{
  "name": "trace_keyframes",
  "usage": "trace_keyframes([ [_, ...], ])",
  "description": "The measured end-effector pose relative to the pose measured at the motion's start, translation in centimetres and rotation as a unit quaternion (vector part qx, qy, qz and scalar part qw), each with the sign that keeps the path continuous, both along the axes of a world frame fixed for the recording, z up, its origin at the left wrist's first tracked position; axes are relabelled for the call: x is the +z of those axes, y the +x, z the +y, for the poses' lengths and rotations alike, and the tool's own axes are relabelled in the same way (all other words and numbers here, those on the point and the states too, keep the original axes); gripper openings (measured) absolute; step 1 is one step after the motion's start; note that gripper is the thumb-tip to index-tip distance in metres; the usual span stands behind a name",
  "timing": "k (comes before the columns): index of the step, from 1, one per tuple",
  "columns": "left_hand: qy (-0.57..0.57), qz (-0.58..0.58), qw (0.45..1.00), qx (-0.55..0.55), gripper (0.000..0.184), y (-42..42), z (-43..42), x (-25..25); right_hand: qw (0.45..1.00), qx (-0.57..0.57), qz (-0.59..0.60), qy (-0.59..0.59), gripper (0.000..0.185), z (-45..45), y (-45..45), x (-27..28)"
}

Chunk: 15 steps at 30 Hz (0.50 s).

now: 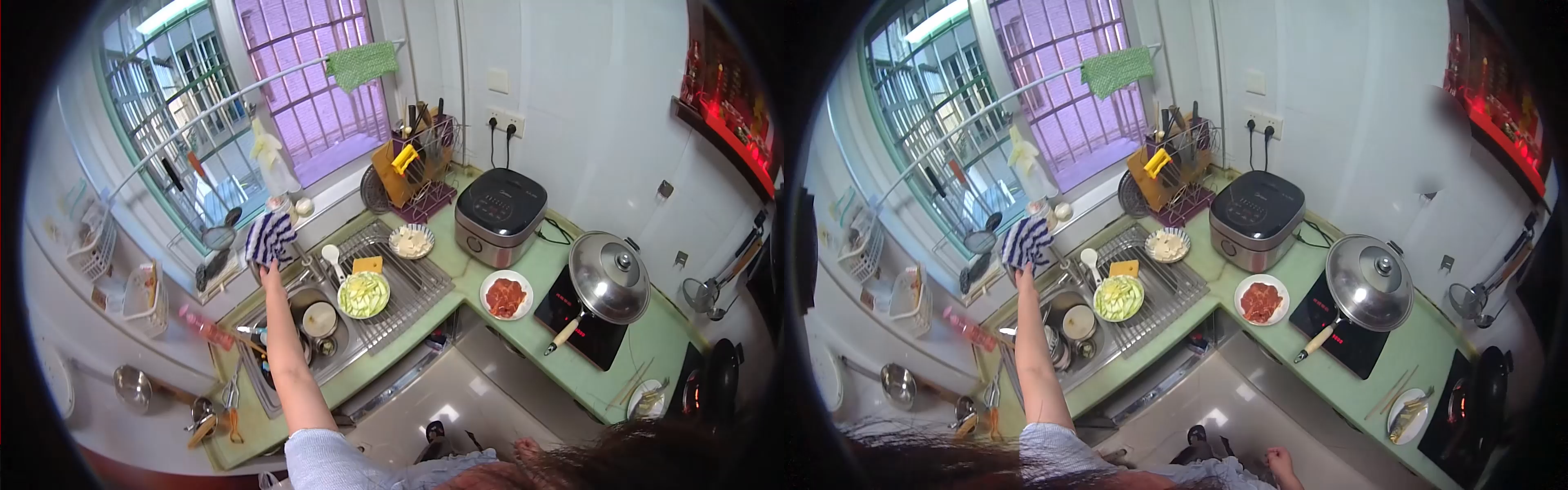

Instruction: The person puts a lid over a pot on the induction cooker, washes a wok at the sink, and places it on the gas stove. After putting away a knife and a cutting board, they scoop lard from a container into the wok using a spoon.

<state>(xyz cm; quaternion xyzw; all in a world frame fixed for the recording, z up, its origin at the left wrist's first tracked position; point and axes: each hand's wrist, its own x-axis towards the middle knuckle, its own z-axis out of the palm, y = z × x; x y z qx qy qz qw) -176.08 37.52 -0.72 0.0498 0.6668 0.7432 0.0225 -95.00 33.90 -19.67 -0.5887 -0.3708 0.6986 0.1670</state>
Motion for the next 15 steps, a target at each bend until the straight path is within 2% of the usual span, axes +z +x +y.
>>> trace_keyframes([
  [1, 0.023, 0.02, 0.999, 0.015, 0.048, -0.3, 0.6, 0.2, 1.0, -0.007, 0.001, 0.001, 0.015, -0.3, 0.4, -1.9],
  [3, 0.107, 0.014, 0.994, 0.002, 0.036, -1.5, 1.2, 0.8, 0.998, 0.058, -0.022, -0.026, 0.016, -0.4, 0.1, -5.5],
  [5, -0.015, 0.098, 0.994, 0.045, 0.032, 0.1, 1.5, 4.1, 0.996, 0.073, -0.041, 0.007, 0.017, -0.4, -0.7, -6.4],
  [6, -0.12, 0.18, 0.973, 0.085, 0.034, -0.5, 1.3, 4.8, 0.992, 0.101, -0.063, 0.041, 0.017, -0.4, -0.7, -6.5],
  [7, -0.218, 0.263, 0.932, 0.124, 0.037, -1.2, 0.9, 5.2, 0.994, 0.083, -0.061, 0.038, 0.017, -0.3, -0.9, -5.3],
  [8, -0.215, 0.36, 0.896, 0.143, 0.037, 0.1, -0.4, 6.6, 0.991, 0.077, -0.081, 0.069, 0.018, 0.2, -1.5, -2.2],
  [9, -0.196, 0.458, 0.855, 0.145, 0.037, 3.1, -0.2, 9.4, 0.989, 0.051, -0.102, 0.097, 0.019, -0.7, -0.9, 0.0],
  [10, -0.114, 0.453, 0.878, 0.105, 0.035, 6.7, -0.6, 11.6, 0.99, 0.03, -0.102, 0.095, 0.019, -1.0, -0.2, 0.3],
  [12, 0.051, 0.397, 0.916, -0.003, 0.033, 15.4, -1.3, 14.6, 0.983, -0.026, -0.092, 0.158, 0.012, -1.9, 1.7, 0.0],
  [13, 0.13, 0.347, 0.926, -0.07, 0.034, 19.4, -1.8, 15.3, 0.982, -0.05, -0.095, 0.154, 0.012, -2.3, 2.7, -0.1],
  [15, 0.152, 0.277, 0.94, -0.129, 0.035, 26.7, -3.5, 15.2, 0.976, -0.042, -0.042, 0.212, 0.014, -3.3, 4.7, 0.8],
])
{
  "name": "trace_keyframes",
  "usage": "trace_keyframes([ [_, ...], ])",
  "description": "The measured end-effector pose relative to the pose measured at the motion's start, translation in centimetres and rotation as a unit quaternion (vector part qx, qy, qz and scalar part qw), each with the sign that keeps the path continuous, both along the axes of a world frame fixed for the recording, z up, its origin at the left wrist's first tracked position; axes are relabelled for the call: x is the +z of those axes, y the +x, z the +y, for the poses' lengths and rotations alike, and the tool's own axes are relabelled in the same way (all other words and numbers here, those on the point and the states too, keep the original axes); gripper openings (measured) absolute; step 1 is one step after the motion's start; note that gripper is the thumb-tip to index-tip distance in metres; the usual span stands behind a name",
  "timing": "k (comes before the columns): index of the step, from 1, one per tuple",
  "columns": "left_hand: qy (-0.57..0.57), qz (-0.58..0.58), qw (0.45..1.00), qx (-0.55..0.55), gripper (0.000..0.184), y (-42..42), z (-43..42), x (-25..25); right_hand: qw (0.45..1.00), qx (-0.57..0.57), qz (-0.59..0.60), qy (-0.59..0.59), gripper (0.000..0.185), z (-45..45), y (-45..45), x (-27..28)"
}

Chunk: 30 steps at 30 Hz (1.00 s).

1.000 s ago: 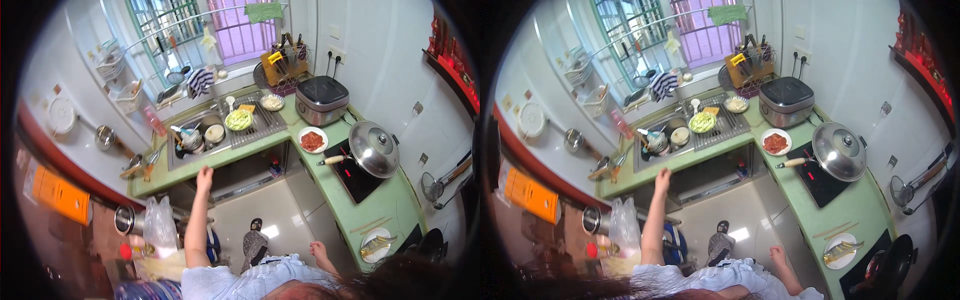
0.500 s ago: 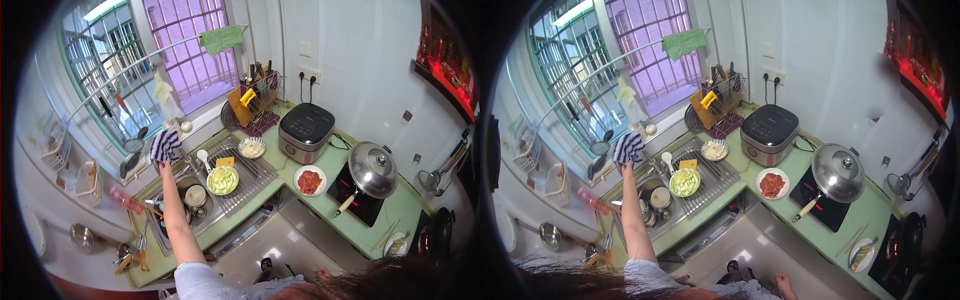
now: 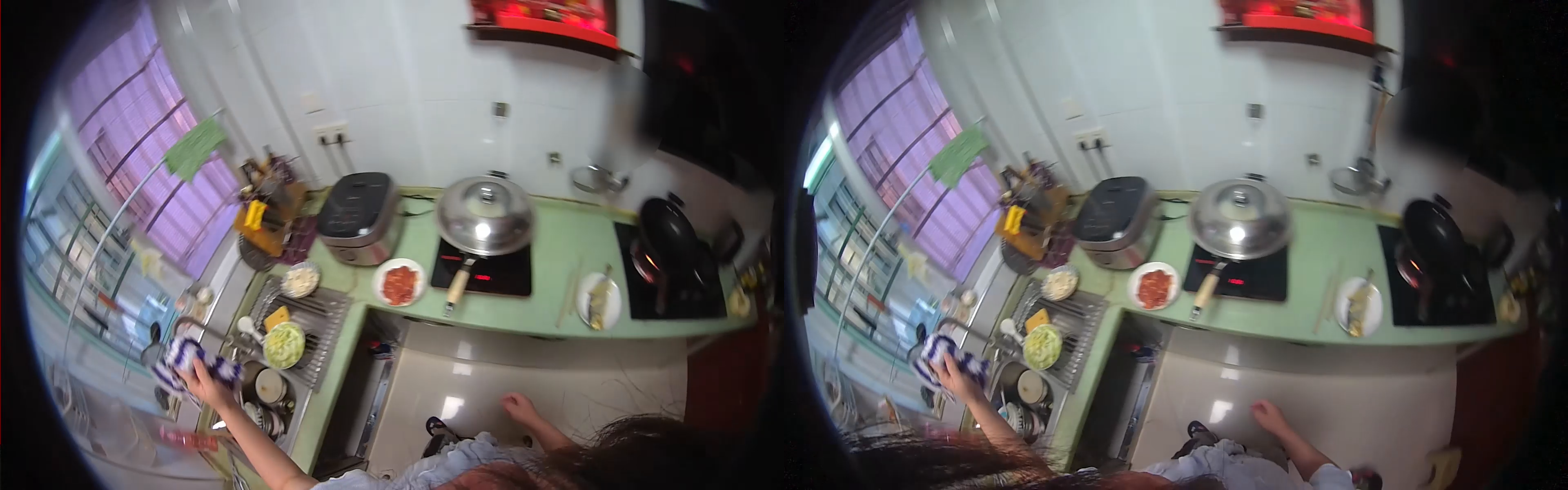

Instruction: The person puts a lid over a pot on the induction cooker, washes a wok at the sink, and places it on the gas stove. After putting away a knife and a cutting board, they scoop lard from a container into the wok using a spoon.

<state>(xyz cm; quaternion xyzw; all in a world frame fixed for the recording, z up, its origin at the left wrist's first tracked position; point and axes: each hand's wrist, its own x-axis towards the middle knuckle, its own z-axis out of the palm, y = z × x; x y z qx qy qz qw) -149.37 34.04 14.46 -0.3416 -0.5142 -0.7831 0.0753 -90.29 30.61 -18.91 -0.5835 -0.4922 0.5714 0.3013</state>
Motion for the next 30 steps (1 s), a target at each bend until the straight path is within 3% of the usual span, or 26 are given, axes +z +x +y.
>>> trace_keyframes([
  [2, -0.049, 0.067, 0.991, -0.101, 0.036, 9.1, -2.4, 0.8, 0.993, -0.045, 0.099, 0.048, 0.016, -1.1, 1.3, 2.6],
  [4, 0.074, -0.036, 0.972, -0.218, 0.037, 16.9, -4.0, -1.9, 0.99, -0.037, 0.124, 0.054, 0.018, -2.0, 3.4, 8.9],
  [6, 0.073, -0.013, 0.927, -0.367, 0.041, 25.6, -5.3, -2.1, 0.982, -0.052, 0.149, 0.108, 0.024, -3.1, 6.5, 12.9],
  [8, 0.026, -0.034, 0.893, -0.449, 0.048, 33.5, -6.1, -3.6, 0.972, -0.04, 0.085, 0.215, 0.029, -4.4, 10.5, 18.4],
  [10, -0.003, -0.078, 0.856, -0.51, 0.05, 41.6, -6.0, -5.7, 0.917, -0.057, -0.031, 0.393, 0.035, -5.7, 14.5, 24.1],
  [12, -0.028, -0.118, 0.734, -0.668, 0.051, 51.1, -5.9, -4.8, 0.892, -0.078, -0.081, 0.437, 0.038, -7.5, 18.2, 28.5],
  [13, -0.06, -0.129, 0.701, -0.699, 0.05, 55.5, -6.7, -4.9, 0.865, -0.079, -0.123, 0.481, 0.041, -8.4, 19.9, 29.9],
  [14, -0.091, -0.137, 0.665, -0.728, 0.049, 59.5, -7.4, -5.3, 0.844, -0.093, -0.155, 0.504, 0.049, -9.2, 21.3, 30.5],
  [16, -0.096, 0.012, 0.619, -0.78, 0.051, 66.2, -7.1, -8.0, 0.837, -0.124, -0.149, 0.511, 0.053, -10.7, 24.0, 30.6],
  [18, -0.072, -0.055, 0.556, -0.826, 0.054, 73.3, -9.0, -8.4, 0.845, -0.193, -0.117, 0.484, 0.049, -12.4, 26.4, 29.4],
  [20, -0.041, -0.121, 0.522, -0.843, 0.044, 79.2, -11.0, -8.7, 0.841, -0.279, -0.074, 0.457, 0.047, -13.9, 29.1, 27.2],
  [21, -0.051, -0.155, 0.478, -0.863, 0.035, 81.9, -12.5, -6.4, 0.821, -0.346, -0.075, 0.447, 0.042, -14.5, 30.5, 26.6],
  [24, -0.096, -0.024, 0.488, -0.867, 0.03, 87.3, -14.0, -7.7, 0.788, -0.469, -0.099, 0.386, 0.027, -16.4, 35.9, 25.0],
  [27, -0.188, -0.062, 0.437, -0.877, 0.024, 92.0, -13.4, -7.2, 0.788, -0.481, -0.178, 0.341, 0.011, -17.7, 41.3, 26.1],
  [30, -0.211, -0.044, 0.428, -0.878, 0.018, 97.2, -10.8, -8.4, 0.77, -0.497, -0.208, 0.342, 0.014, -17.3, 46.7, 25.2],
])
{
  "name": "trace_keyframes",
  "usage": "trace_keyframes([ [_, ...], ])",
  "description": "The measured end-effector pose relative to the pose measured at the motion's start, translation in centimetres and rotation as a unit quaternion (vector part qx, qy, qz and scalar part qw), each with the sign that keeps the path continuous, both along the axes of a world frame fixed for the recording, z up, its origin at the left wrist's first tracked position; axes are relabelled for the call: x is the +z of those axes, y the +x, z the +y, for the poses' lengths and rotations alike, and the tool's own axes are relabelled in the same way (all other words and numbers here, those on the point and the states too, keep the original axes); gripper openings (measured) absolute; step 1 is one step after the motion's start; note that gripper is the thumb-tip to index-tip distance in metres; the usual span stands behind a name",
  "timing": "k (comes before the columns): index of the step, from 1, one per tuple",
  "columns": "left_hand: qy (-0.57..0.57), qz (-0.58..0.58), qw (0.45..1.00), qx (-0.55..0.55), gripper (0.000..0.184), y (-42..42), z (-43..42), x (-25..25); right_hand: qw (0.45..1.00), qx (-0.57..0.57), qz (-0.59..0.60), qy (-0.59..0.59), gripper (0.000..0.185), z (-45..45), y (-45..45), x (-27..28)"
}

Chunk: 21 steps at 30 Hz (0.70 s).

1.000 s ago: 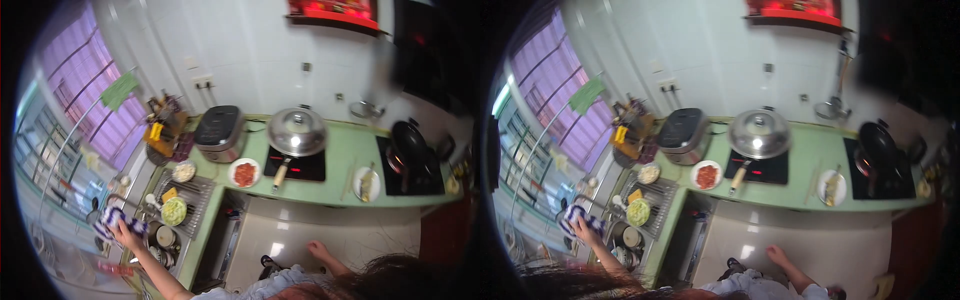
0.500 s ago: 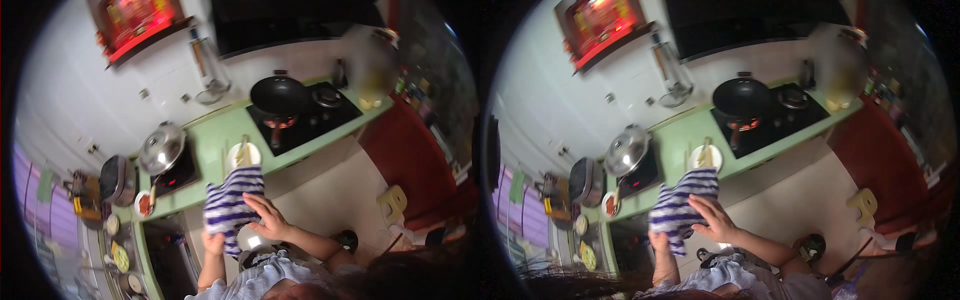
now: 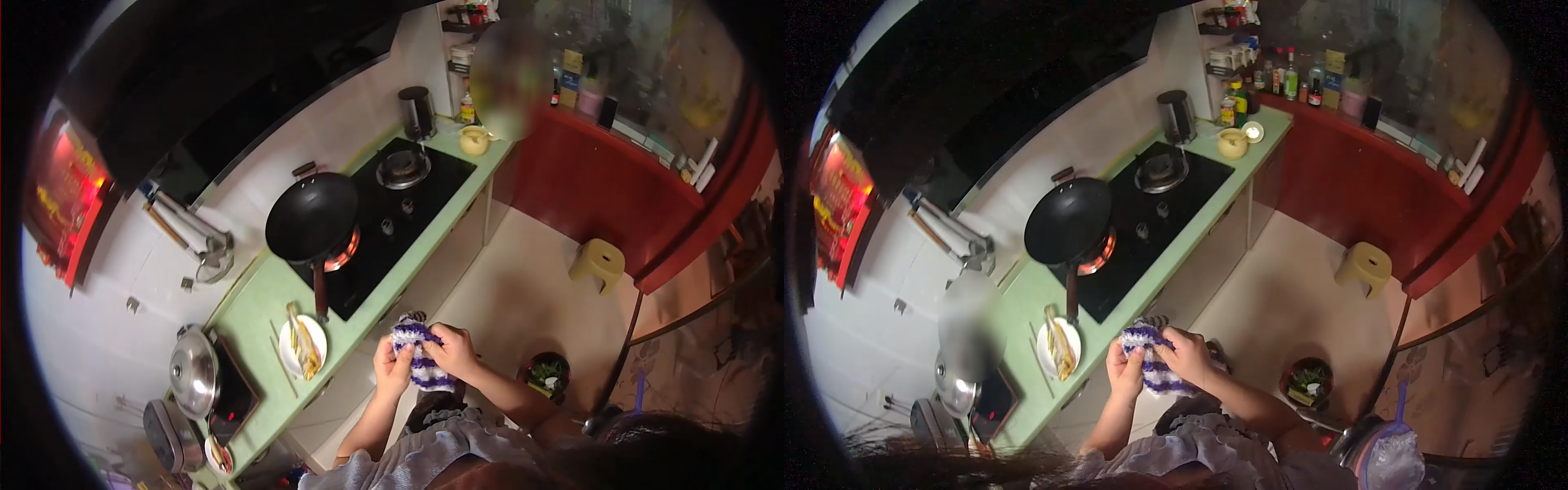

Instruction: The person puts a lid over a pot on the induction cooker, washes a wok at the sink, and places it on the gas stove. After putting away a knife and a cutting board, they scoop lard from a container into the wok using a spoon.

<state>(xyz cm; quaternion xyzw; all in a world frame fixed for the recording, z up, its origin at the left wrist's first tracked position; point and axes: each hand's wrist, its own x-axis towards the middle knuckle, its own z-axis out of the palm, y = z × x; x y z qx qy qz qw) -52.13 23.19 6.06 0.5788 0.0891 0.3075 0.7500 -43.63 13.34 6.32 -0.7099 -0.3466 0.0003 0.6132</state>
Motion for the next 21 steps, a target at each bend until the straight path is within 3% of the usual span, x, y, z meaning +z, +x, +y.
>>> trace_keyframes([
  [3, -0.011, -0.013, 1.0, -0.018, 0.014, 5.7, 2.6, -1.4, 0.998, -0.022, -0.006, -0.063, 0.029, 1.2, 5.6, -1.1],
  [7, -0.04, -0.03, 0.999, 0.002, 0.012, 14.4, 5.9, -1.9, 0.994, 0.015, 0.047, -0.1, 0.033, 3.3, 14.1, -3.2],
  [10, -0.136, -0.049, 0.989, 0.038, 0.011, 20.4, 8.7, -0.4, 0.977, 0.151, 0.11, -0.102, 0.031, 4.2, 19.8, -5.7],
  [12, -0.112, -0.05, 0.992, 0.034, 0.011, 24.0, 11.0, -0.4, 0.943, 0.193, 0.218, -0.159, 0.026, 4.8, 23.2, -6.9],
  [15, -0.135, -0.024, 0.988, 0.071, 0.009, 29.1, 13.2, -1.6, 0.95, 0.131, 0.256, -0.12, 0.028, 6.7, 28.3, -9.0],
  [16, -0.152, -0.023, 0.985, 0.073, 0.009, 30.4, 14.0, -2.0, 0.965, 0.124, 0.209, -0.096, 0.029, 7.2, 30.3, -9.0],
  [21, -0.188, -0.004, 0.98, 0.072, 0.009, 36.0, 16.2, -3.5, 0.959, 0.132, 0.196, -0.157, 0.039, 8.7, 41.0, -9.6],
])
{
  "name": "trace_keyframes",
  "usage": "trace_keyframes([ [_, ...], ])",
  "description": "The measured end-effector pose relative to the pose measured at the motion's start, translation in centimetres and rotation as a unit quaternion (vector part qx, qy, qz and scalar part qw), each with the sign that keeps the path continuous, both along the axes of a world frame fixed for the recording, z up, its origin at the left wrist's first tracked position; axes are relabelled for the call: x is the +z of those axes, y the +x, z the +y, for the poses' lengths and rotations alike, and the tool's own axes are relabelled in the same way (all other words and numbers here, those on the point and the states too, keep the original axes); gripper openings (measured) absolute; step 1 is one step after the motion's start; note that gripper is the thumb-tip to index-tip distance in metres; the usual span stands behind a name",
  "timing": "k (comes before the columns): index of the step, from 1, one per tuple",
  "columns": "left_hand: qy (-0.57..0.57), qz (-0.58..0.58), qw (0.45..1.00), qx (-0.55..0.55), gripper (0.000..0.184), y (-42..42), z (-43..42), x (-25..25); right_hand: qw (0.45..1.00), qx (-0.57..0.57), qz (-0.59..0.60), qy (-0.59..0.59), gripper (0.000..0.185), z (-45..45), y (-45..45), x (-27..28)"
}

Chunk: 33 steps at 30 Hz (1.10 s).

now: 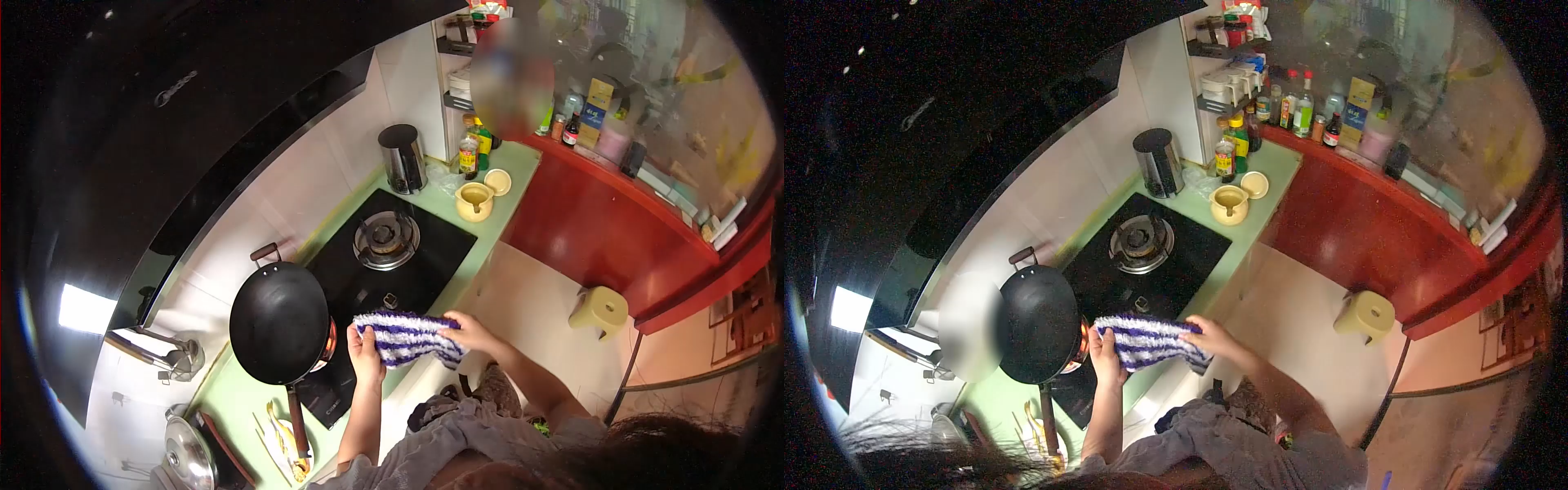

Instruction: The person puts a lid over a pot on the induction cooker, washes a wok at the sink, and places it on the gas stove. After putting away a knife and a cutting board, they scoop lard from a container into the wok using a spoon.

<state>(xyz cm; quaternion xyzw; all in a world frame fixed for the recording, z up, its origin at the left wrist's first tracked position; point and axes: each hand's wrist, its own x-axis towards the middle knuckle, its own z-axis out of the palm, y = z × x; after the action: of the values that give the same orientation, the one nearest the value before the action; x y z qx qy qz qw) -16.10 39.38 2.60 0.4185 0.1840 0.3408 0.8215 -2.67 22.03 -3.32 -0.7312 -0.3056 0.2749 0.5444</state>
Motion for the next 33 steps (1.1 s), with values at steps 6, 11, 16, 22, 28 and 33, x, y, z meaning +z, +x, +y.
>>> trace_keyframes([
  [6, 0.158, 0.281, 0.946, 0.033, 0.038, 6.5, 0.7, -8.1, 0.968, 0.019, -0.248, -0.015, 0.029, 3.9, 13.2, -1.5],
  [11, 0.612, 0.451, 0.649, 0.022, 0.061, 15.2, -4.9, -10.7, 0.893, -0.021, -0.448, -0.043, 0.03, 4.8, 19.6, -4.7],
  [16, 0.631, 0.546, 0.548, -0.056, 0.056, 24.1, -7.7, -17.3, 0.943, 0.03, -0.331, -0.018, 0.034, -1.2, 22.4, -6.5],
  [22, 0.605, 0.571, 0.553, -0.045, 0.053, 34.9, -6.7, -16.5, 0.967, 0.053, -0.217, -0.121, 0.029, -9.7, 27.2, -10.4],
  [28, 0.58, 0.578, 0.571, -0.062, 0.064, 40.9, -3.7, -15.7, 0.96, 0.073, -0.238, -0.131, 0.022, -11.1, 31.1, -11.2],
  [33, 0.591, 0.588, 0.539, -0.125, 0.071, 42.4, -2.6, -13.7, 0.97, 0.115, -0.186, -0.107, 0.02, -9.1, 32.2, -11.6],
])
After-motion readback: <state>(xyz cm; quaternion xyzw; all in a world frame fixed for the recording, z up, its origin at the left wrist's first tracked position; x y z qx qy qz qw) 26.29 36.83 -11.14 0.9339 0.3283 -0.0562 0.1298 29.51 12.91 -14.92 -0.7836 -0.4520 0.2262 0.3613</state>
